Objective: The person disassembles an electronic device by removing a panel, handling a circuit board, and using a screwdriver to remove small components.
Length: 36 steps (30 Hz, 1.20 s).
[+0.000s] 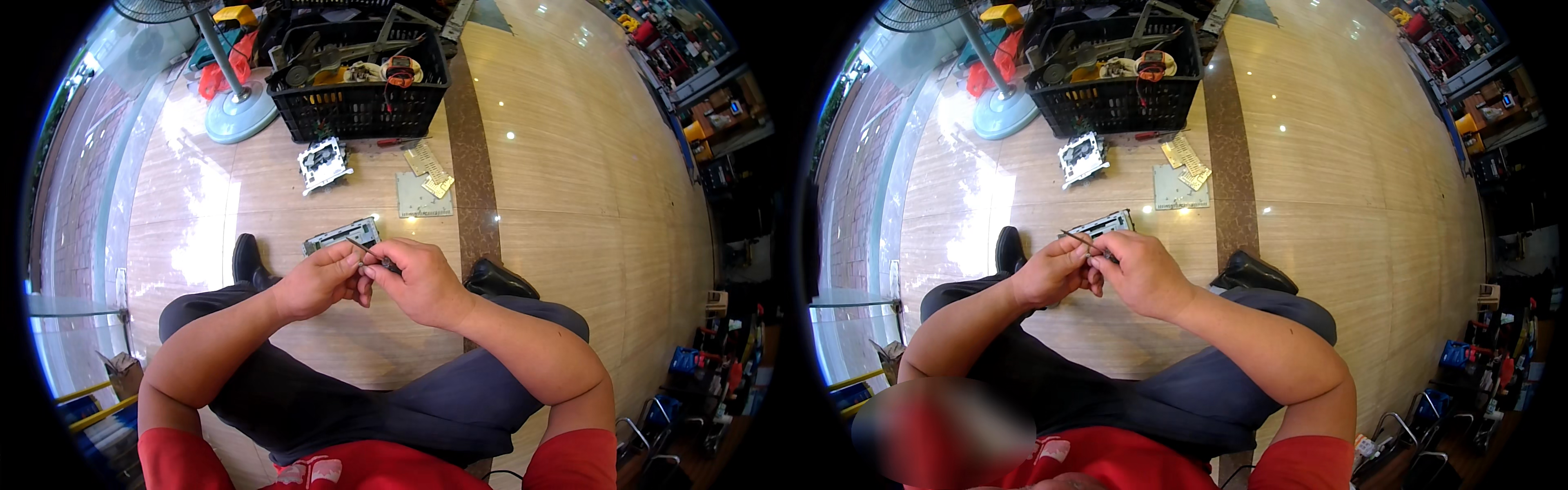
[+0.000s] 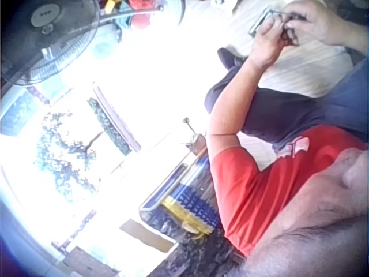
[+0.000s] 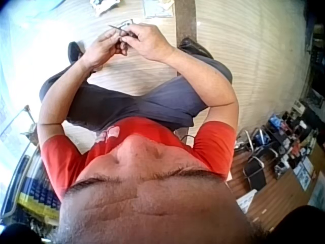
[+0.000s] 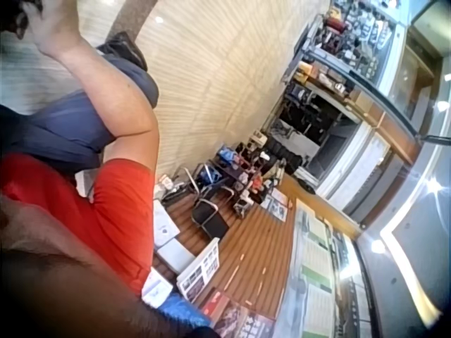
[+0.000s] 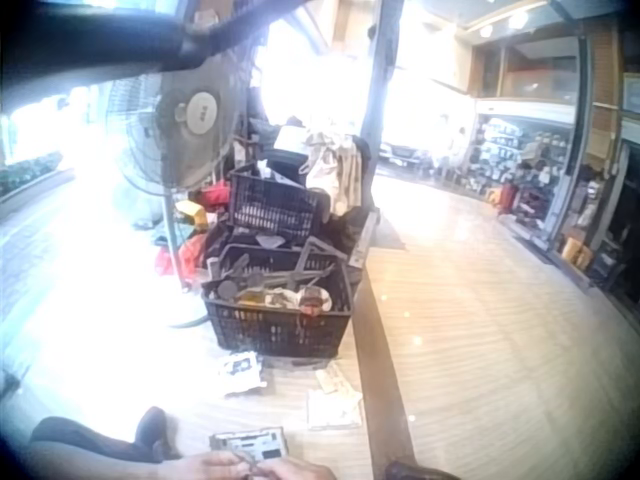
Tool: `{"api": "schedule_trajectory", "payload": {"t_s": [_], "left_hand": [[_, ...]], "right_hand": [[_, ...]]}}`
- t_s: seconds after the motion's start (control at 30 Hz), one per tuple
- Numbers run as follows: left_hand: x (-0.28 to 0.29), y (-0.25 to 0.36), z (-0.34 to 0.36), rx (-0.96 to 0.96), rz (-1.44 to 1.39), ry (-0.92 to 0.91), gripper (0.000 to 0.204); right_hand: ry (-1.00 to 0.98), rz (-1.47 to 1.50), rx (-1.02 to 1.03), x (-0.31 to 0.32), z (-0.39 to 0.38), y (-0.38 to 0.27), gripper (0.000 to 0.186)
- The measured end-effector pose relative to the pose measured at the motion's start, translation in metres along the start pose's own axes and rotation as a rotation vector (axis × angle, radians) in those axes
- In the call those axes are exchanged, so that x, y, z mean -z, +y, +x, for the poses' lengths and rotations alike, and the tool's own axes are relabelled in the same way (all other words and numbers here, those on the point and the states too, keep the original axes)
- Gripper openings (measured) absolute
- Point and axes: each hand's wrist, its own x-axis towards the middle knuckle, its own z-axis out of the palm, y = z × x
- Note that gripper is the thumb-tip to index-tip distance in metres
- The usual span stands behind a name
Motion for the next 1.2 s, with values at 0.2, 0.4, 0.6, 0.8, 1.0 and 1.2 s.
{"api": "schedule_trajectory", "payload": {"t_s": [0.2,0.4,0.6,0.8,1.0,1.2], "left_hand": [[-0.011,0.007,0.002,0.005,0.233,0.122,0.025],[-0.017,0.026,0.006,-0.021,0.312,0.180,0.029],[-0.015,0.032,0.001,-0.075,0.313,0.142,0.030],[-0.014,0.059,-0.014,-0.185,0.544,0.335,0.026],[0.006,0.089,-0.048,-0.425,0.529,0.556,0.026],[0.016,0.094,-0.065,-0.405,0.656,0.688,0.026]], "right_hand": [[0.034,-0.067,0.008,-0.002,-0.001,0.005,0.008],[0.132,-0.158,0.019,-0.003,0.005,-0.001,0.009],[0.120,-0.168,0.023,-0.005,0.007,-0.004,0.011],[0.167,-0.138,-0.164,-0.003,0.001,-0.001,0.008],[0.159,-0.105,-0.290,0.004,-0.011,0.005,0.007],[0.136,0.069,-0.439,0.007,-0.013,-0.003,0.005]]}}
